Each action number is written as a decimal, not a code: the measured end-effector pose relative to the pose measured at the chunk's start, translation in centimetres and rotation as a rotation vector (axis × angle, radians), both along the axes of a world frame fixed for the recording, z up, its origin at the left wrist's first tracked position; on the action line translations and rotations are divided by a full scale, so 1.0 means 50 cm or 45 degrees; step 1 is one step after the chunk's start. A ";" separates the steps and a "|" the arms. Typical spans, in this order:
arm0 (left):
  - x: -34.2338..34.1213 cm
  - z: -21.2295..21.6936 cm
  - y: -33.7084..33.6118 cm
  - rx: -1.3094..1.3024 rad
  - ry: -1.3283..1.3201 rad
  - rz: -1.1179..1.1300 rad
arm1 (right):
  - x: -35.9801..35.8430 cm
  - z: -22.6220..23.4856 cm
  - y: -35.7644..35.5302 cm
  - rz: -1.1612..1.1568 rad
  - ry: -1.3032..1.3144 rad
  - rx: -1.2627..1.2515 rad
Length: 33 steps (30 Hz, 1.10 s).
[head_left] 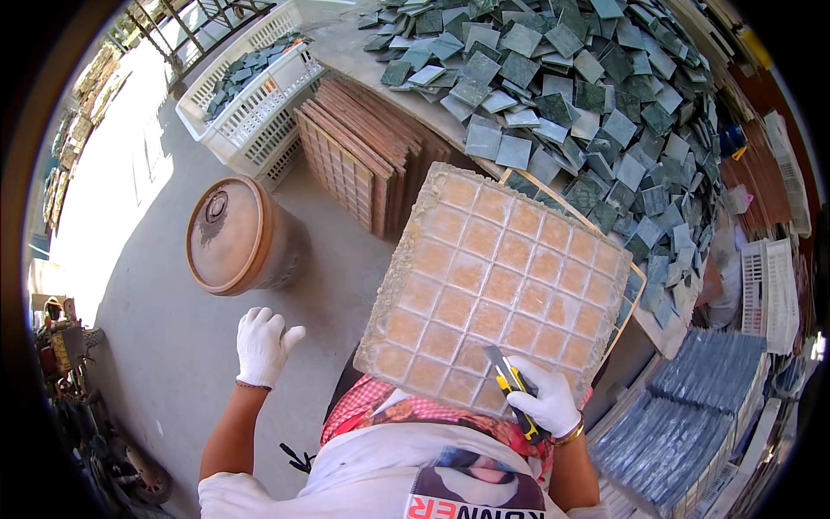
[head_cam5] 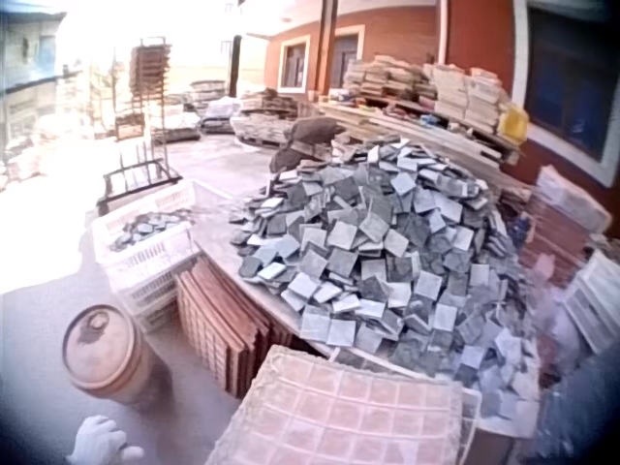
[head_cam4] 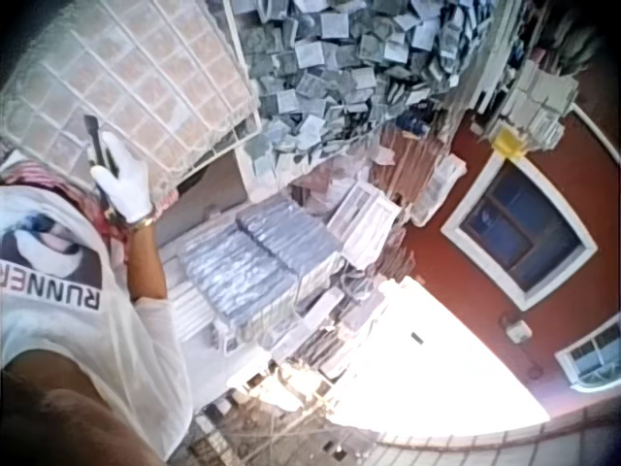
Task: The person uses a utility knife to cut the mesh backing of a tile sheet, then flips it over and places it on a table. They then pick up another tile sheet and press the tiles into place.
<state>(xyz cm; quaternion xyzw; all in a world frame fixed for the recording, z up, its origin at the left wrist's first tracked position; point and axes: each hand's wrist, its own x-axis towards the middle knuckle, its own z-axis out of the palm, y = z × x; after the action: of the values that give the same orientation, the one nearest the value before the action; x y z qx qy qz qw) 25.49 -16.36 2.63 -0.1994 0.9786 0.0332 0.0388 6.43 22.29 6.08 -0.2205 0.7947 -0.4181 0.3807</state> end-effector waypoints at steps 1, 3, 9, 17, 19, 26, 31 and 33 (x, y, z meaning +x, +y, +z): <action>0.008 -0.003 -0.003 -0.023 0.066 -0.044 | 0.001 0.000 -0.001 0.003 -0.014 0.012; 0.015 -0.012 0.007 0.121 0.162 -0.026 | 0.004 -0.001 0.000 0.010 -0.002 0.032; -0.018 -0.056 0.142 1.332 0.302 0.444 | 0.011 0.006 0.005 -0.019 0.068 0.098; -0.057 -0.046 0.216 1.367 0.308 0.554 | 0.010 0.042 0.086 -0.387 0.117 0.031; -0.068 -0.028 0.215 1.311 0.240 0.545 | 0.012 0.062 0.124 -0.480 0.070 0.181; -0.086 -0.015 0.244 0.705 0.311 0.150 | 0.049 0.069 0.221 -0.825 0.160 0.194; -0.117 0.012 0.286 0.278 0.067 -0.081 | 0.078 0.057 0.244 -0.789 0.244 0.217; -0.111 0.001 0.280 0.260 0.059 -0.112 | 0.082 0.049 0.257 -0.809 0.260 0.230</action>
<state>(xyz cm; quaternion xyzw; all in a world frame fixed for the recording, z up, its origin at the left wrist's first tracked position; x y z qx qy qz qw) 19.93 -2.36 2.69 -0.1506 0.9785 0.1355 0.0379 10.53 35.14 8.50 0.0318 0.8915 -0.4196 0.1679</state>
